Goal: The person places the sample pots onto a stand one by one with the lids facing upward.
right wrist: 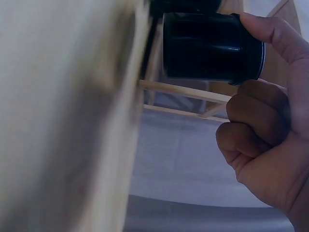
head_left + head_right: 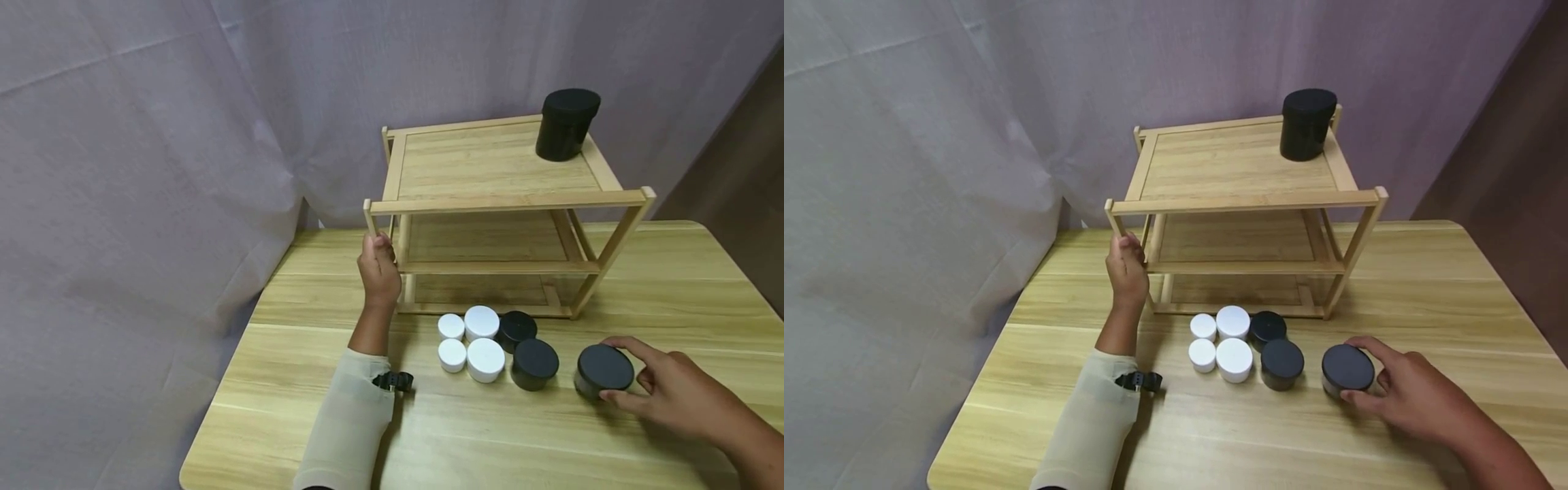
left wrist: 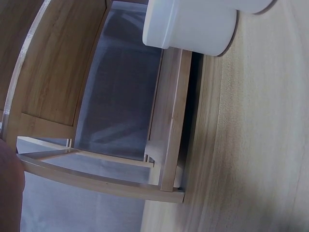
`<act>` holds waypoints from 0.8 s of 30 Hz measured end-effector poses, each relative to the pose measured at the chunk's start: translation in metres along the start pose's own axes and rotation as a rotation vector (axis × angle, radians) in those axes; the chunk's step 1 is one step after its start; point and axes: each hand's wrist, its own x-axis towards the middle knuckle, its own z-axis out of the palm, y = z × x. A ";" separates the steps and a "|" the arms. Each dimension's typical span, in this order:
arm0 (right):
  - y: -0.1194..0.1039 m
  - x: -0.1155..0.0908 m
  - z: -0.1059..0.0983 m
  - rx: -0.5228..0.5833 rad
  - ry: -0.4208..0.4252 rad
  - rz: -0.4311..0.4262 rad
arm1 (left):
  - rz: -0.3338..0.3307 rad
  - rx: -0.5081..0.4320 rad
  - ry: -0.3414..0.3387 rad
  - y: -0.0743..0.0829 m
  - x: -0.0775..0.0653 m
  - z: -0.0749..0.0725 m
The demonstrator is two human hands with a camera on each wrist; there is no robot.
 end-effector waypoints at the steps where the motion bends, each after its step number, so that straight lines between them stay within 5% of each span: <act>1: -0.002 0.001 -0.003 -0.012 0.006 -0.004 | 0.001 0.004 0.001 0.000 0.000 0.000; 8: -0.011 0.011 -0.027 -0.070 0.067 -0.090 | -0.008 0.021 0.005 0.000 0.000 0.000; 24: -0.036 0.028 -0.072 -0.067 0.097 -0.106 | 0.015 0.023 0.021 -0.001 -0.001 0.001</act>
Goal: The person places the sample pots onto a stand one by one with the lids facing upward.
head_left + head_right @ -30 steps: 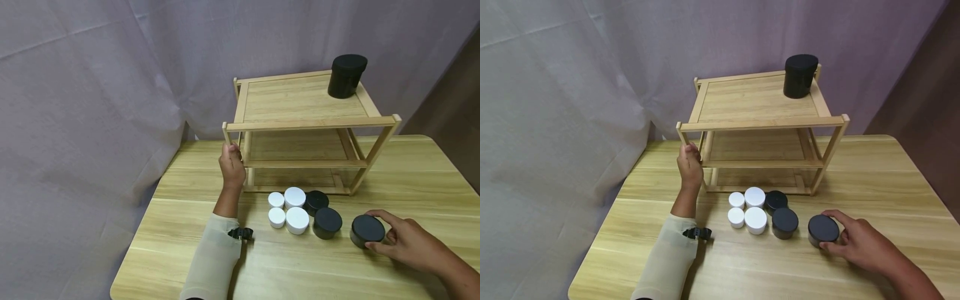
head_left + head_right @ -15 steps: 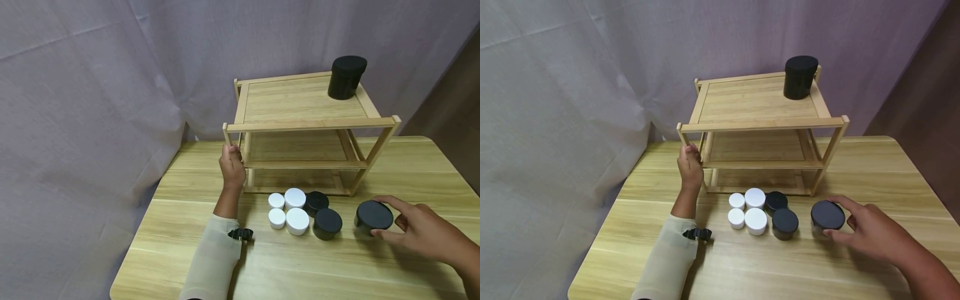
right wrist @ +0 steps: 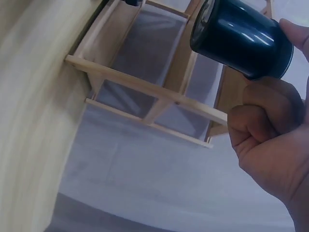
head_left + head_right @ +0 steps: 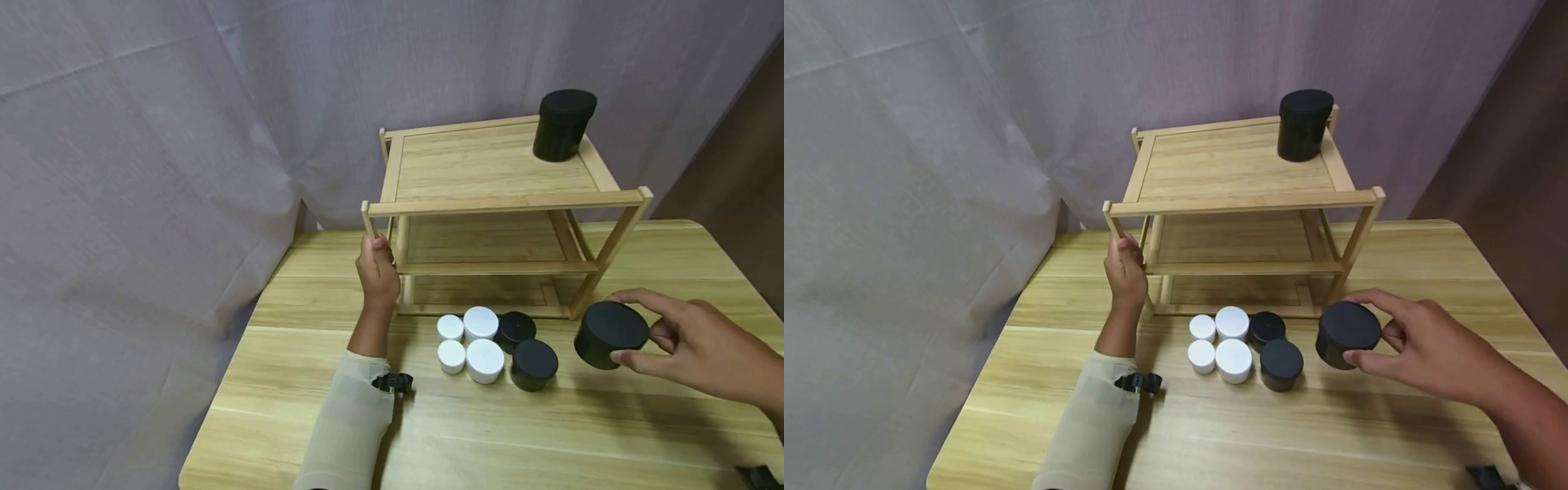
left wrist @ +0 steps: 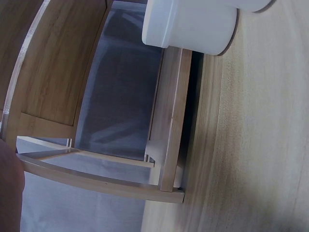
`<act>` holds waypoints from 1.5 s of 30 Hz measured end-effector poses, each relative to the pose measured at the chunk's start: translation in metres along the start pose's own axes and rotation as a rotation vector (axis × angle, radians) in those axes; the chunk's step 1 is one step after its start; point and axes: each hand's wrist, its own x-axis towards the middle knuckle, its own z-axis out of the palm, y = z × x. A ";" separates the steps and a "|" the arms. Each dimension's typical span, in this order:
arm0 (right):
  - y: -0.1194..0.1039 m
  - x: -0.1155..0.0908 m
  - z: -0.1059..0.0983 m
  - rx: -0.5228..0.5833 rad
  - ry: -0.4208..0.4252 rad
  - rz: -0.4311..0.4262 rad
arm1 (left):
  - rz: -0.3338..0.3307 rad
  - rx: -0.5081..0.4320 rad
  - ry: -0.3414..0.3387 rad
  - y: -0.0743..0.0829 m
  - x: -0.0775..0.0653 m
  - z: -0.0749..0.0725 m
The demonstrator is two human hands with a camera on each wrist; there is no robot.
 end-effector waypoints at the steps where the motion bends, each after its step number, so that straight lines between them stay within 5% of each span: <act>1: -0.002 0.002 -0.002 0.001 -0.001 -0.002 | 0.000 -0.003 -0.001 0.000 0.000 0.000; 10: -0.013 0.014 -0.014 -0.012 -0.005 0.000 | -0.001 -0.005 -0.006 -0.001 -0.001 0.000; 19: -0.023 0.021 -0.031 0.139 -0.005 0.141 | -0.013 -0.011 -0.023 0.000 -0.001 -0.001; 31: -0.032 0.036 -0.055 0.121 0.035 0.109 | 0.000 -0.012 -0.019 0.000 0.000 -0.002; 45: -0.040 0.061 -0.073 0.218 -0.087 0.252 | -0.001 -0.012 -0.014 -0.001 0.000 -0.001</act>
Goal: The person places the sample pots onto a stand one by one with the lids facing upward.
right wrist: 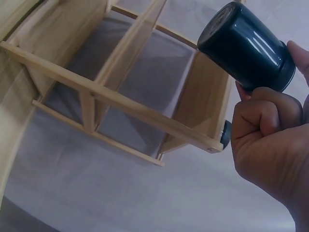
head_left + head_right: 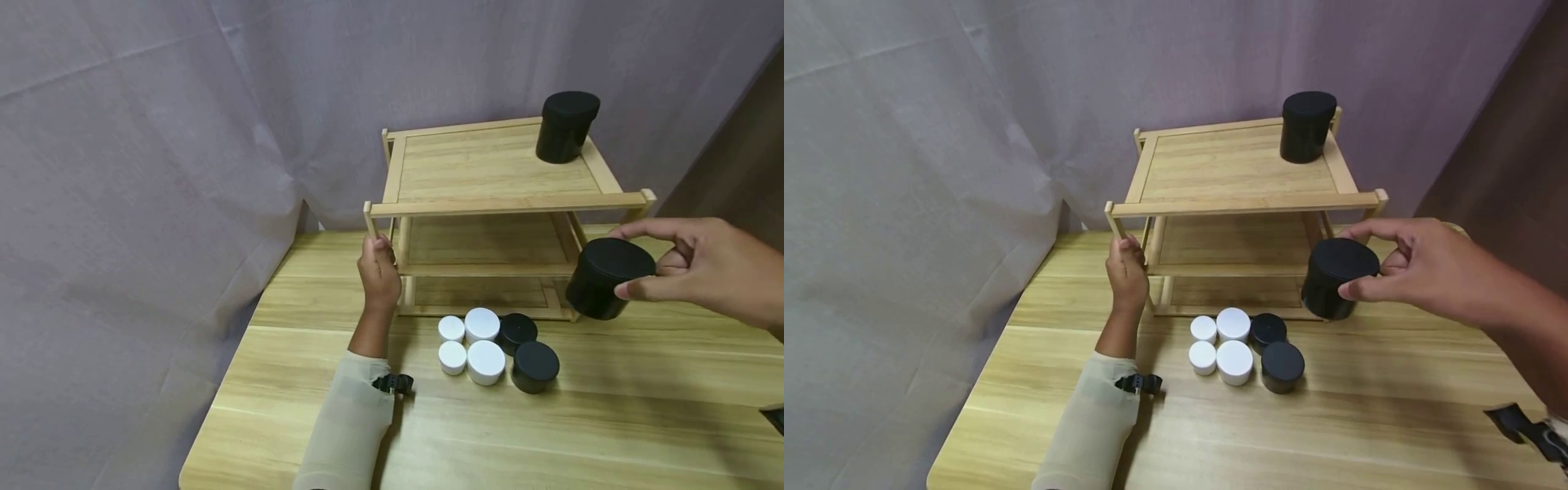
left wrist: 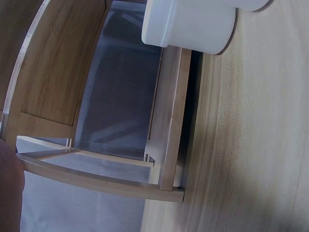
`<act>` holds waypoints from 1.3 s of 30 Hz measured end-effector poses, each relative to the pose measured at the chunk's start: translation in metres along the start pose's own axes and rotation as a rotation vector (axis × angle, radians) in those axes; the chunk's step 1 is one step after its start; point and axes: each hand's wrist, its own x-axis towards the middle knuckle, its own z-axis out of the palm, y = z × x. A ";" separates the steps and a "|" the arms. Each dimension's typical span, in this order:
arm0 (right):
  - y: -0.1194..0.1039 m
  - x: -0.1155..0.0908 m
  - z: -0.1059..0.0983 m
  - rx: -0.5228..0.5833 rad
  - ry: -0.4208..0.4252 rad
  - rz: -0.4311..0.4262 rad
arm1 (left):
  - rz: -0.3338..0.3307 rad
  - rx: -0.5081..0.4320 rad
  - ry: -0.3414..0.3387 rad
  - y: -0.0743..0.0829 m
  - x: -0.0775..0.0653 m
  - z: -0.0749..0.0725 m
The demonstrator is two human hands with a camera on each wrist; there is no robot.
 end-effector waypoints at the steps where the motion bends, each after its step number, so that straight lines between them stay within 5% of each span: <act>1: -0.002 0.001 -0.002 0.007 -0.005 -0.005 | 0.001 0.001 -0.002 0.000 0.000 0.000; 12: -0.017 0.013 -0.024 0.152 0.117 -0.057 | 0.025 0.008 0.009 -0.001 0.000 0.000; 25: -0.025 0.033 -0.040 0.068 -0.025 -0.048 | 0.025 0.015 0.003 0.000 -0.001 0.006; 39: -0.039 0.062 -0.067 0.073 -0.020 -0.038 | 0.031 0.014 0.012 -0.001 0.001 0.005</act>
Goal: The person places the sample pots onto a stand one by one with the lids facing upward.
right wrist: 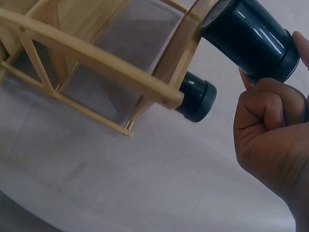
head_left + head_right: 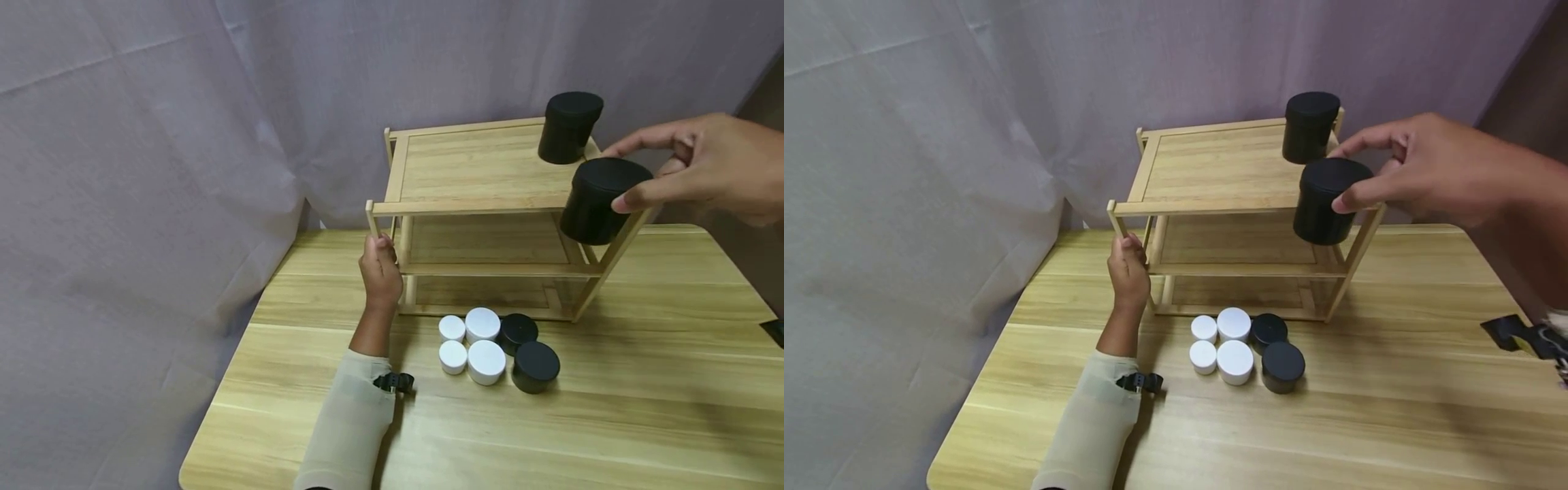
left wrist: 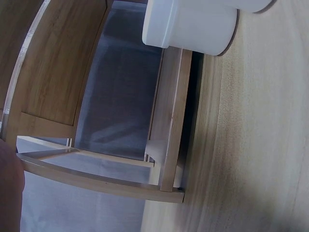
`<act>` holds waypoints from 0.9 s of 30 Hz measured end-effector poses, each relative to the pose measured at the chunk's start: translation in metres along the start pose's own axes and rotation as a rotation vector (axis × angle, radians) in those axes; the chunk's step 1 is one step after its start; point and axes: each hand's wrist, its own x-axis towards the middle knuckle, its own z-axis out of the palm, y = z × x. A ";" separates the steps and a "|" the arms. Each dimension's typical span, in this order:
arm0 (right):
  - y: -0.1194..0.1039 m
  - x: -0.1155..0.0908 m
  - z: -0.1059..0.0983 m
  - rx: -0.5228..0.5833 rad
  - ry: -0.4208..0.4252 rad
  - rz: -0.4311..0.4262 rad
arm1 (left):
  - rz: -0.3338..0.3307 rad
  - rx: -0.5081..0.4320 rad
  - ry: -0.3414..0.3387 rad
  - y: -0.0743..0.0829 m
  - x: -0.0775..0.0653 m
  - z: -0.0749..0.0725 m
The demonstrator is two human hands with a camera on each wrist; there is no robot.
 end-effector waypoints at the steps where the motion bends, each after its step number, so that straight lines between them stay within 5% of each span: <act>1: -0.001 0.002 -0.003 0.008 -0.012 0.002 | -0.003 0.000 -0.002 0.000 0.000 0.000; 10: -0.005 0.014 -0.016 0.115 -0.141 -0.010 | -0.018 -0.007 -0.013 0.000 -0.001 0.000; 27: -0.015 0.036 -0.017 0.067 -0.049 0.003 | -0.020 -0.026 -0.018 0.000 -0.001 0.000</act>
